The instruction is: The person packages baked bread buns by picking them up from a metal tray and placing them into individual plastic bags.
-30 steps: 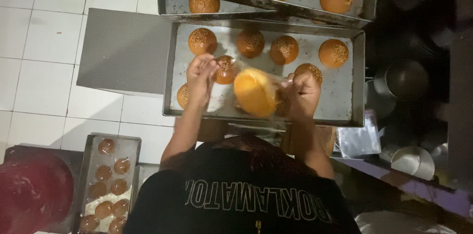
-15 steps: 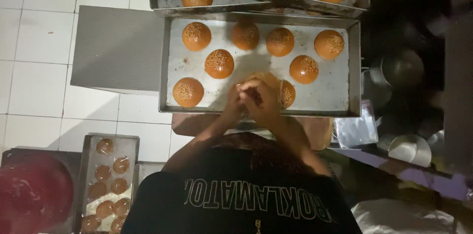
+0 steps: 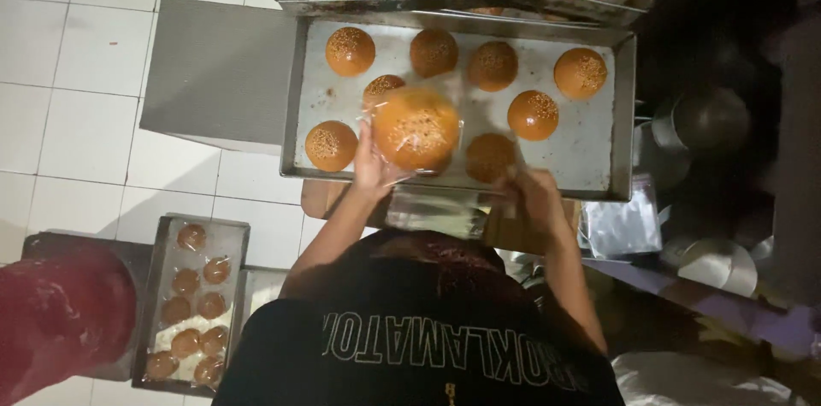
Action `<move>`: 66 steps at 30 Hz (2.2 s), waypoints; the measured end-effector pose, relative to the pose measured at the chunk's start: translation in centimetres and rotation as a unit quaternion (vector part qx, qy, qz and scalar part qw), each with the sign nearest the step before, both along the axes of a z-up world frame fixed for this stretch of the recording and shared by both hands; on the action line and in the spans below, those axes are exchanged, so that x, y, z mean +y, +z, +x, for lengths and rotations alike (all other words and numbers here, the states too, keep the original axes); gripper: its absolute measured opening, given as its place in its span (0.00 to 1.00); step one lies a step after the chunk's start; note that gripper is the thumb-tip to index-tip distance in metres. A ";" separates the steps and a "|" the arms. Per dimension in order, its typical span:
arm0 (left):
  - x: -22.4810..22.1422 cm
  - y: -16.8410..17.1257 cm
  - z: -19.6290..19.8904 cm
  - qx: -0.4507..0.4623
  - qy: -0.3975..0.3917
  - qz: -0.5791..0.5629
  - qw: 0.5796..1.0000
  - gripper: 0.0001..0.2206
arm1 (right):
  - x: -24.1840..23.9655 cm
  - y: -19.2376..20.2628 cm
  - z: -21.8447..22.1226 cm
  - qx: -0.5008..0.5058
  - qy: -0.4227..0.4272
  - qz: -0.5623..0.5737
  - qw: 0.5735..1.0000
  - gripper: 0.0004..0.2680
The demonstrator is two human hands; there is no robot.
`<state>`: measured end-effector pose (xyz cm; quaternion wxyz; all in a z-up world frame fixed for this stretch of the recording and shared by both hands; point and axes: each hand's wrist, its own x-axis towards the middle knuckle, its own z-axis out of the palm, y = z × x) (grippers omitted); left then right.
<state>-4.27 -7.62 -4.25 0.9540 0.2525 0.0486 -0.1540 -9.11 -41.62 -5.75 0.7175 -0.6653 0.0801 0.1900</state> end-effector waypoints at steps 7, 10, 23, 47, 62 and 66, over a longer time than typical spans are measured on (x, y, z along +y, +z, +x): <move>-0.2 -1.1 1.0 -0.071 0.073 0.022 0.995 0.35 | -6.7 -7.7 -2.3 -0.110 0.056 -0.126 0.984 0.10; -1.0 -2.3 1.0 -0.107 0.102 -0.002 0.989 0.34 | -6.8 -6.8 -1.9 -0.169 0.084 -0.186 0.964 0.11; -5.9 -4.4 -1.2 -0.110 0.083 0.232 0.963 0.29 | 1.1 2.6 3.2 -0.100 0.025 0.059 0.993 0.17; -5.7 -9.5 -5.2 -0.356 -0.223 0.686 0.595 0.18 | -18.7 -15.9 5.5 0.107 -0.200 -0.127 0.966 0.23; -4.8 -17.6 -7.9 -0.425 -0.184 0.707 0.535 0.10 | -18.1 -16.0 5.0 -0.078 -0.277 -0.571 0.769 0.12; -4.6 -18.3 -7.8 -0.481 -0.130 0.707 0.501 0.12 | -16.9 -14.8 4.0 -0.103 -0.230 -0.497 0.830 0.09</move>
